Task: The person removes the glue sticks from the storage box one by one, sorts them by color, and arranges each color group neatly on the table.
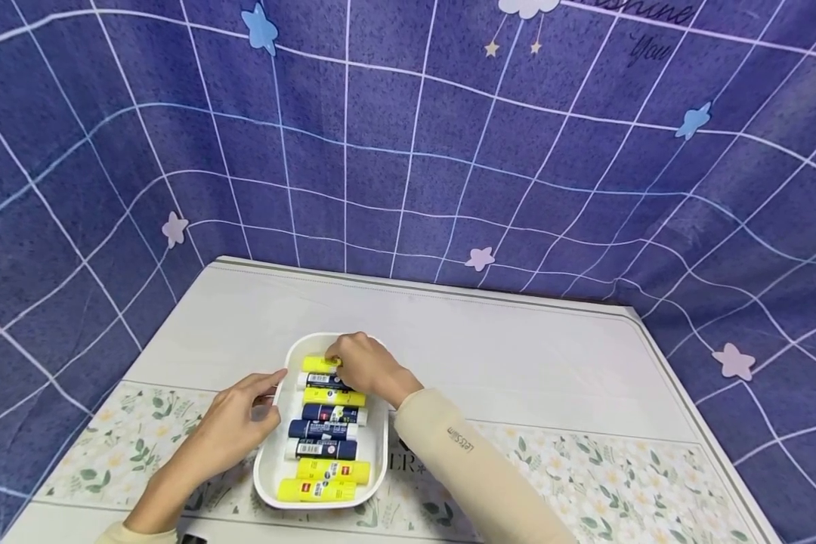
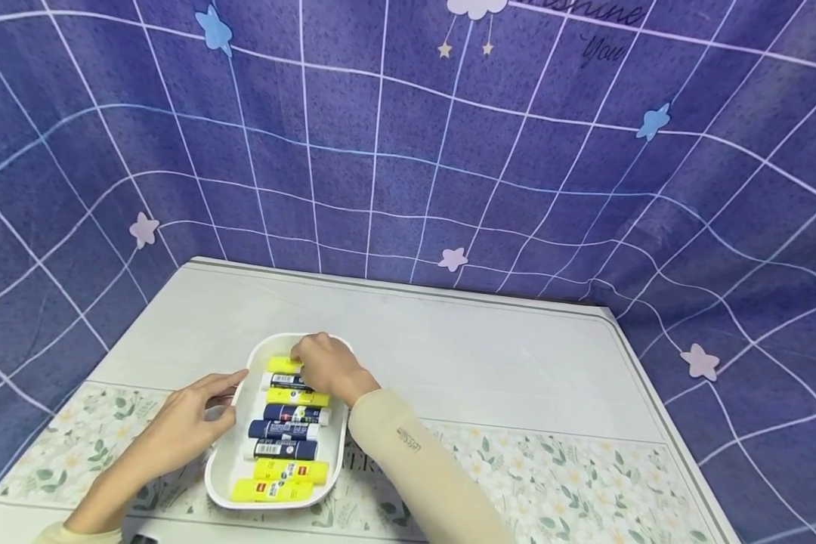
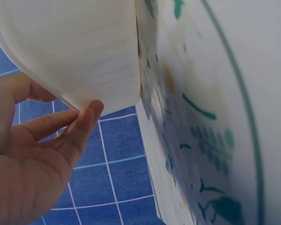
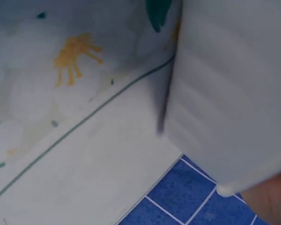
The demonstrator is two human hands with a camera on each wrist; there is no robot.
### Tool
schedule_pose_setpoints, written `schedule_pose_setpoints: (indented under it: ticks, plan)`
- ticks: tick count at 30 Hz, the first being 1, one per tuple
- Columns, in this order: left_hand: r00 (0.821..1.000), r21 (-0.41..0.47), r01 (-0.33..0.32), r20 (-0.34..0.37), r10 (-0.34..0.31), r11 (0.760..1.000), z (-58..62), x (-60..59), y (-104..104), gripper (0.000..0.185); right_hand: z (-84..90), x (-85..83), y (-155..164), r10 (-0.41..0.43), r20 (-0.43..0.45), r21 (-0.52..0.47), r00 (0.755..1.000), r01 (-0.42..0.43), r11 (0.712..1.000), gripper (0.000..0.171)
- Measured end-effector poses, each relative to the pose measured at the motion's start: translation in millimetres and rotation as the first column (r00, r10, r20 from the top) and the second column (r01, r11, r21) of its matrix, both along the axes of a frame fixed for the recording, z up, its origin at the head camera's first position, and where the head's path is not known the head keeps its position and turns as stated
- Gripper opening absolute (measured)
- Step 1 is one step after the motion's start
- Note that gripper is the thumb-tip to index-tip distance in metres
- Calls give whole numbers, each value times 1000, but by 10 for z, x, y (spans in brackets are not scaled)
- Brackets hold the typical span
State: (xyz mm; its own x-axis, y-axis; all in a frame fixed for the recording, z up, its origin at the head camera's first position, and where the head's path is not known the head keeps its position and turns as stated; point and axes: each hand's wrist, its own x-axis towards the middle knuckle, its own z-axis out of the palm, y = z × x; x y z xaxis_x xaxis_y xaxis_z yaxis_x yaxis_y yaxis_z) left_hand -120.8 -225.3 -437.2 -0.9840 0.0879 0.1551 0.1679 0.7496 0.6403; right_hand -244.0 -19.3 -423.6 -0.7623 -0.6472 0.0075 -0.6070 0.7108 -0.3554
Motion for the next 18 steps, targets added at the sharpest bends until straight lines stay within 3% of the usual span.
schedule_pose_setpoints:
  ticks: [5, 9, 12, 18]
  plan:
    - [1000, -2, -3, 0, 3, 1000, 13, 3, -6, 58, 121, -37, 124, 6, 54, -215, 999, 5, 977, 33]
    - [1000, 10, 8, 25, -8, 1000, 16, 17, -3, 58, 190, -141, 253, -38, 137, -418, 990, 93, 904, 30]
    - [999, 20, 14, 34, -15, 1000, 18, 19, 5, 58, 216, -229, 365, -112, 231, -543, 966, 224, 809, 30]
    - [999, 20, 17, 29, -17, 1000, 21, 17, 10, 58, 182, -388, 590, -246, 418, -689, 875, 481, 542, 29]
